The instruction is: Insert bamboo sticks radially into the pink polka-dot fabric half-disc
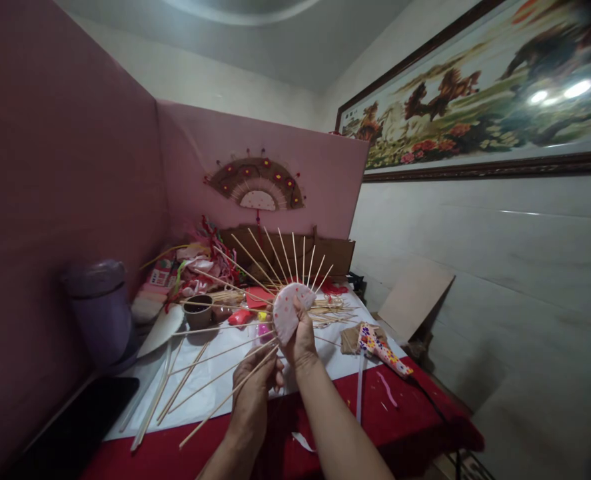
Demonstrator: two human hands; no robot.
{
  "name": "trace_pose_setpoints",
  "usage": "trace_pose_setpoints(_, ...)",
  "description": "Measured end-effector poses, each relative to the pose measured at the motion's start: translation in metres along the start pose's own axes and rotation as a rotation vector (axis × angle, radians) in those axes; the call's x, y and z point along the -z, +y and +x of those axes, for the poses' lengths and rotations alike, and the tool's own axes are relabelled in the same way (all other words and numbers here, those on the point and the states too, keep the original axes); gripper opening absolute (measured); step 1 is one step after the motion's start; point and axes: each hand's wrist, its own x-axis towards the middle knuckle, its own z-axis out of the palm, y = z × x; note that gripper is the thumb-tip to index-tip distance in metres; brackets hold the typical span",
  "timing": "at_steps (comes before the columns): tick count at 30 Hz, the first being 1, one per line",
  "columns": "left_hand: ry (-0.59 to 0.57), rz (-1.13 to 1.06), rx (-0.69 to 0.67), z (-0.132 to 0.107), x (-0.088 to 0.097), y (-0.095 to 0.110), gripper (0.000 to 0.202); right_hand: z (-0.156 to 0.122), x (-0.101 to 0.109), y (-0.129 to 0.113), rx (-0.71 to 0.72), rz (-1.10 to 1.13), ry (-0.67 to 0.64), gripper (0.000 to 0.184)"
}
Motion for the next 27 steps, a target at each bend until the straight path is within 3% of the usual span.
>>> trace_pose_setpoints(4, -0.010, 0.057, 0.003, -0.002, 0.002, -0.001, 0.019, 0.000, 0.001, 0.002, -0.035, 0.017, -0.047, 0.031)
trace_pose_setpoints(11, 0.013, 0.053, 0.039, -0.004, 0.001, -0.004, 0.025, 0.002, 0.000, 0.002, -0.015, 0.037, 0.063, 0.026)
trace_pose_setpoints(19, 0.019, 0.114, -0.026, -0.012, -0.005, 0.003, 0.021, 0.001, 0.000, 0.001, -0.032, 0.046, 0.051, 0.028)
trace_pose_setpoints(27, 0.059, 0.074, -0.036, -0.012, 0.000, -0.003, 0.021, 0.001, 0.003, 0.002, -0.057, 0.065, 0.022, 0.029)
